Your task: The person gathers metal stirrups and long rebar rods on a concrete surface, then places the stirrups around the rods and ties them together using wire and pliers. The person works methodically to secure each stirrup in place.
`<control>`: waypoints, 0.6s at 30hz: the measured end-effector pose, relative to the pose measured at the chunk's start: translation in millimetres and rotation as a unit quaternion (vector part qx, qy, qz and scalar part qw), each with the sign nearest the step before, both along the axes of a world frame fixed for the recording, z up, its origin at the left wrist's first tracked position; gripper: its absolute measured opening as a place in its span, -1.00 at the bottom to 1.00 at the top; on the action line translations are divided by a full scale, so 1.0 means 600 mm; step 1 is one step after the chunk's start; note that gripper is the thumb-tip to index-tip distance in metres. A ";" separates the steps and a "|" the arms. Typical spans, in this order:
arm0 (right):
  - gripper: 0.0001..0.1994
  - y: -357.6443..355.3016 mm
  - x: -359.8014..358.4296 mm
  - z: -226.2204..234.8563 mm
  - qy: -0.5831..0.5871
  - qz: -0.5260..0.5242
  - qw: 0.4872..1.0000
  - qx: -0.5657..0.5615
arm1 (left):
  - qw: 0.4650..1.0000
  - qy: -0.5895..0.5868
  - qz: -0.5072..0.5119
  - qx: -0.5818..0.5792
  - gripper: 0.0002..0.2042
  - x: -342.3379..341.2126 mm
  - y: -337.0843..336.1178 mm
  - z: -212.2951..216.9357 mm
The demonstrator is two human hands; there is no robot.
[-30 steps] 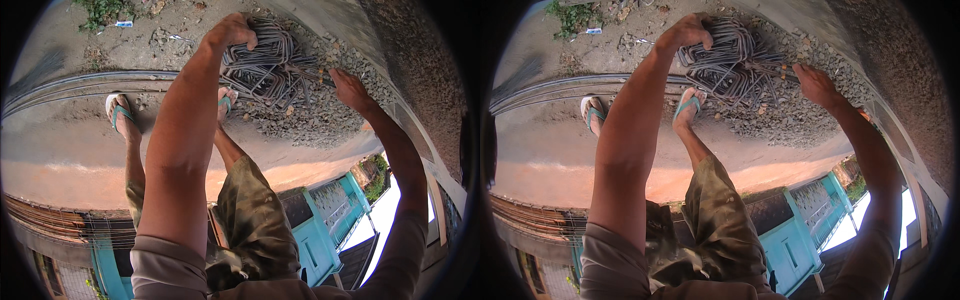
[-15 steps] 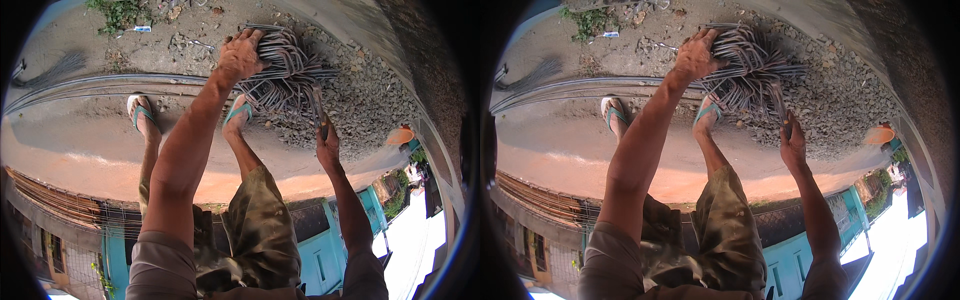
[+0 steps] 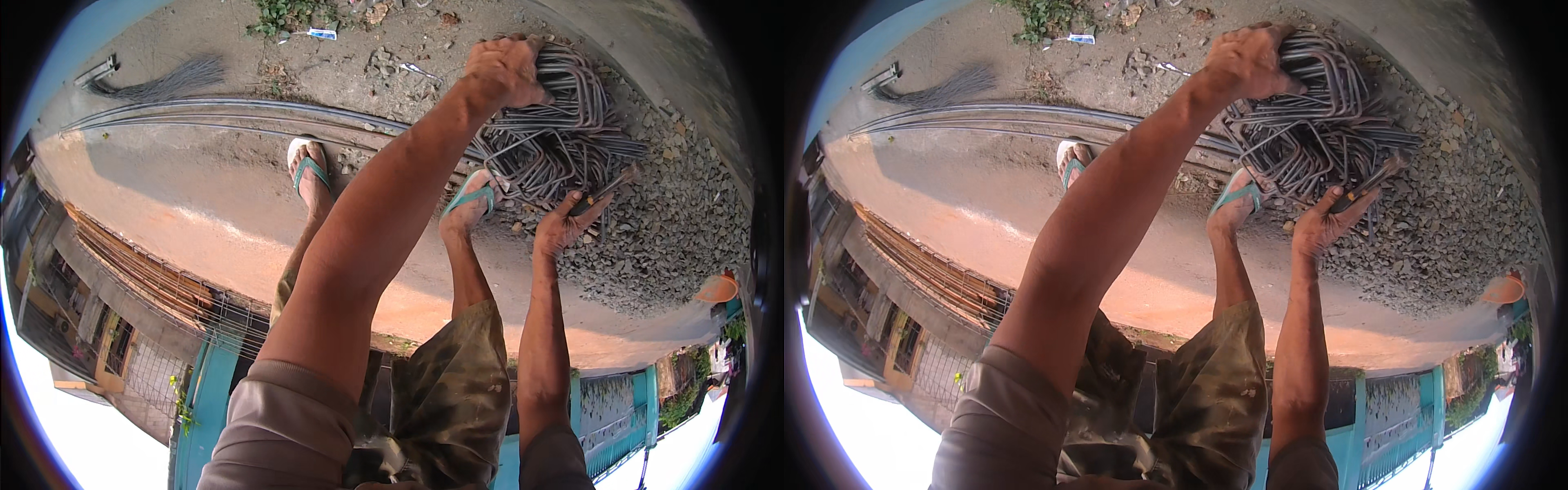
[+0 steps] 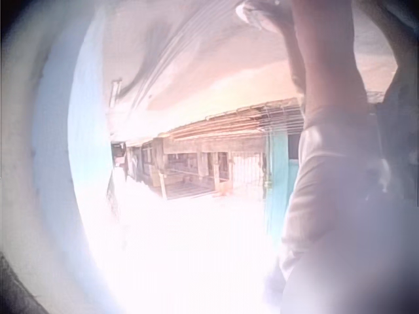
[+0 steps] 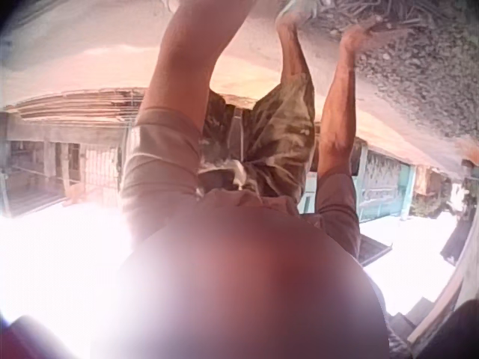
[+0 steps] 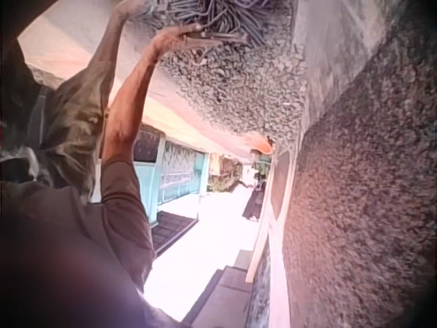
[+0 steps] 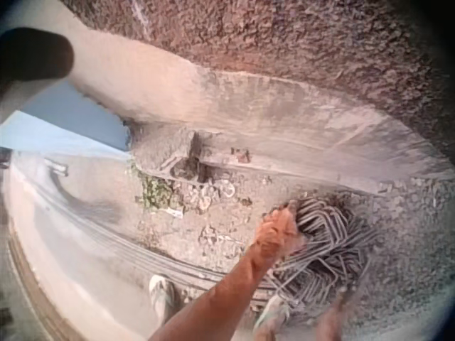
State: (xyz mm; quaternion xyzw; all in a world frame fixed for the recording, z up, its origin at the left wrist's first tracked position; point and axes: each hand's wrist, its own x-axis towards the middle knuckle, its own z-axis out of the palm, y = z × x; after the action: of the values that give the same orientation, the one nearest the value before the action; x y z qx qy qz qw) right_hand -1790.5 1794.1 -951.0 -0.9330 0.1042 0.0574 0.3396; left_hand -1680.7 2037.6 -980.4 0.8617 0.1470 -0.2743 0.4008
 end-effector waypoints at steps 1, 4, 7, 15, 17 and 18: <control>-0.21 0.011 0.011 0.004 -0.007 0.008 1.000 -0.021 | 0.997 0.065 -0.029 -0.034 -0.18 0.030 0.020 -0.001; -0.24 0.060 0.045 0.030 0.014 -0.001 0.994 -0.106 | 0.995 0.057 -0.078 0.035 -0.16 0.095 0.046 -0.017; -0.27 0.060 0.075 0.030 0.062 -0.002 0.984 -0.165 | 0.992 0.028 -0.078 0.094 -0.13 0.094 0.038 -0.031; -0.42 0.039 0.089 0.044 0.121 0.089 0.966 -0.208 | 0.989 -0.126 0.051 0.063 -0.12 0.032 0.020 -0.028; -0.42 0.019 0.076 0.037 0.145 0.116 0.954 -0.237 | 0.990 -0.121 0.041 0.055 -0.14 0.022 0.016 -0.011; -0.42 0.016 0.073 0.037 0.122 0.127 0.960 -0.216 | 0.991 -0.117 0.040 0.056 -0.14 0.012 0.021 -0.009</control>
State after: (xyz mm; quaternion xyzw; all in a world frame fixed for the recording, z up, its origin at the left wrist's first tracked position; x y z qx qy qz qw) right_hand -1746.6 1803.9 -928.6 -0.9756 0.0355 0.1899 0.1041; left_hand -1673.5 2050.1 -985.6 0.9025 0.1484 -0.1470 0.3766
